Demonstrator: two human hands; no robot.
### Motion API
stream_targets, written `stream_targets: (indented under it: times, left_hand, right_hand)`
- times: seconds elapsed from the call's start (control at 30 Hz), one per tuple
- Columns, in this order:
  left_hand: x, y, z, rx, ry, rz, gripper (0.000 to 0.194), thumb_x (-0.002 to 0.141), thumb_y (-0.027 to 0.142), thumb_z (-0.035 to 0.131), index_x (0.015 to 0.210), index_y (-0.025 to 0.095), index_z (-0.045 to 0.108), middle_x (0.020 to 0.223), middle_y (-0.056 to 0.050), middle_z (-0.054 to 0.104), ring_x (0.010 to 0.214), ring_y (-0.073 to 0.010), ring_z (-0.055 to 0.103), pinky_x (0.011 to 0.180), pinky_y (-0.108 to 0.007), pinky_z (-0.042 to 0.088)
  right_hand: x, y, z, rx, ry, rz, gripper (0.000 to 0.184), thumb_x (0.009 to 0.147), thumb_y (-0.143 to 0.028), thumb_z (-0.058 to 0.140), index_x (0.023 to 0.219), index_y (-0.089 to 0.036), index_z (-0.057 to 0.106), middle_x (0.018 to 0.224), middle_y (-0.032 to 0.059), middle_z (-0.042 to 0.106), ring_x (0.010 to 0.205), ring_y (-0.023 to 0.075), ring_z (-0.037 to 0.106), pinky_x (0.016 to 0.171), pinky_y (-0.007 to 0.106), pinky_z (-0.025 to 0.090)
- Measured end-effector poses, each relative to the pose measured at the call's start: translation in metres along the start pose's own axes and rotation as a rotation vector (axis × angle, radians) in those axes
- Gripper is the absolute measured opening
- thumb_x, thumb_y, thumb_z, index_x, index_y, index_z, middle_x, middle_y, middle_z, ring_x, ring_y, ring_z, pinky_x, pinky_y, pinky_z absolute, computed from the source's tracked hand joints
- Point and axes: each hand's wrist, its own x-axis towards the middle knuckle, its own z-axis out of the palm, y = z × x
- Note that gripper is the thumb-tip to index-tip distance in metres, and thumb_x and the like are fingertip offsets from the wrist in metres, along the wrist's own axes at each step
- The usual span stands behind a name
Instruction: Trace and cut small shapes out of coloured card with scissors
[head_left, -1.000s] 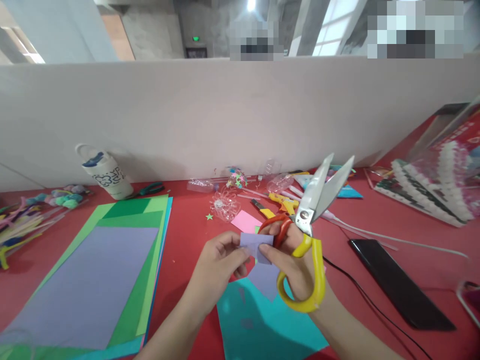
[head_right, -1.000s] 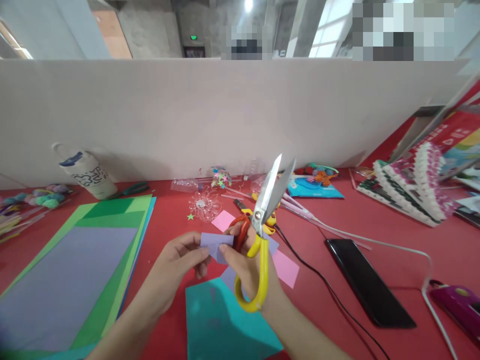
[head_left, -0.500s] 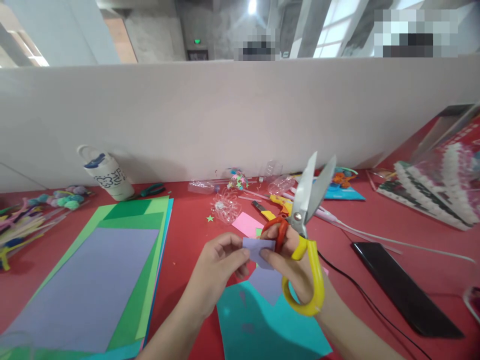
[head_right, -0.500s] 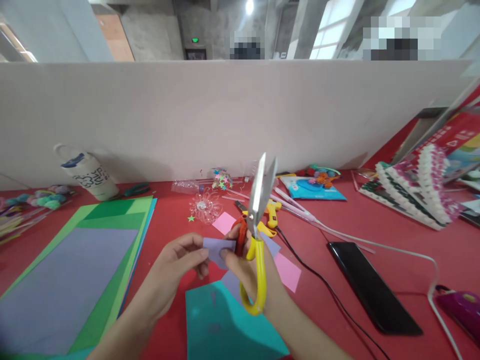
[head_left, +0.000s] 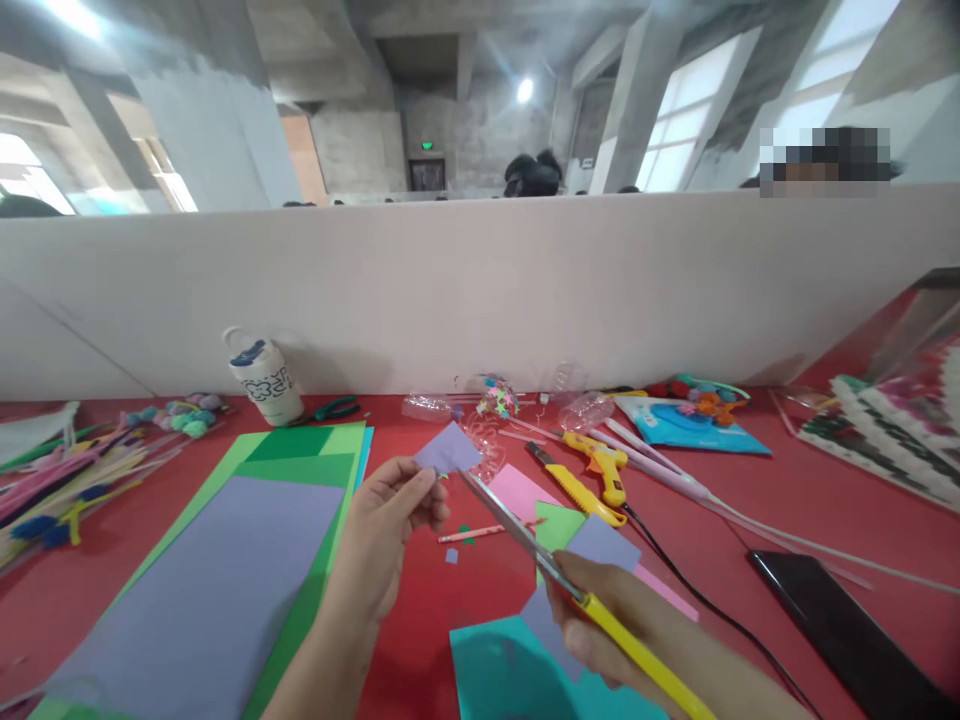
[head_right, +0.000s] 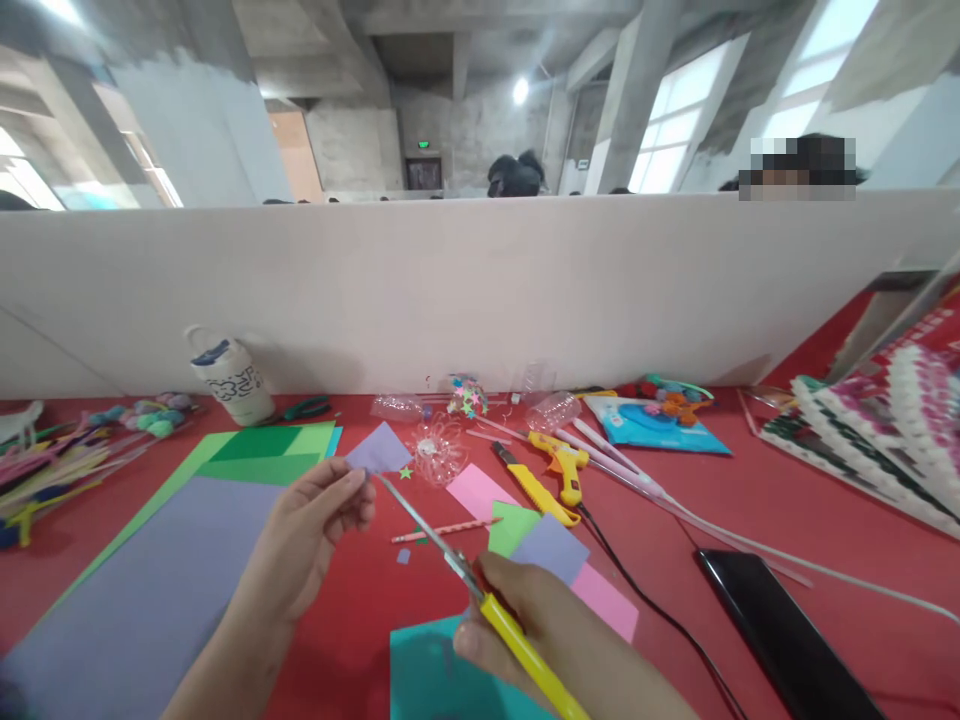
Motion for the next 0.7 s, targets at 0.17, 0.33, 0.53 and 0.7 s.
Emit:
stream_targets:
  times: [0.17, 0.33, 0.53, 0.7]
  left_hand:
    - [-0.003, 0.004, -0.001, 0.024, -0.03, 0.036, 0.024, 0.069, 0.029, 0.072, 0.065, 0.017, 0.051, 0.055, 0.002, 0.061, 0.048, -0.0085, 0.054, 0.048, -0.019, 0.043]
    - [-0.006, 0.006, 0.003, 0.067, -0.022, 0.017, 0.024, 0.068, 0.029, 0.071, 0.065, 0.018, 0.05, 0.053, 0.003, 0.061, 0.043, -0.0086, 0.054, 0.044, -0.019, 0.042]
    - [-0.008, 0.004, 0.003, 0.065, -0.056, -0.029, 0.023, 0.07, 0.028, 0.069, 0.063, 0.017, 0.049, 0.052, 0.003, 0.06, 0.041, -0.0075, 0.053, 0.041, -0.018, 0.04]
    - [-0.01, 0.002, 0.003, 0.059, -0.097, -0.062, 0.018, 0.073, 0.025, 0.065, 0.067, 0.017, 0.051, 0.054, 0.003, 0.061, 0.042, -0.0071, 0.053, 0.041, -0.017, 0.04]
  right_hand:
    - [0.006, 0.007, 0.01, -0.112, -0.071, 0.1, 0.058, 0.075, -0.079, 0.039, 0.073, -0.022, 0.039, 0.053, -0.0059, 0.042, 0.041, 0.0087, 0.04, 0.04, 0.02, 0.032]
    - [0.003, 0.003, 0.011, -0.099, 0.007, 0.14, 0.055, 0.077, -0.077, 0.042, 0.074, -0.022, 0.038, 0.054, -0.0055, 0.044, 0.043, 0.0093, 0.041, 0.043, 0.022, 0.032]
    - [-0.003, -0.003, 0.009, -0.058, 0.04, 0.171, 0.054, 0.075, -0.076, 0.046, 0.074, -0.022, 0.04, 0.053, -0.0064, 0.043, 0.042, 0.0093, 0.039, 0.044, 0.022, 0.031]
    - [0.001, 0.003, 0.009, -0.096, 0.028, 0.156, 0.052, 0.078, -0.074, 0.044, 0.075, -0.022, 0.039, 0.054, -0.0052, 0.046, 0.042, 0.0092, 0.041, 0.042, 0.022, 0.031]
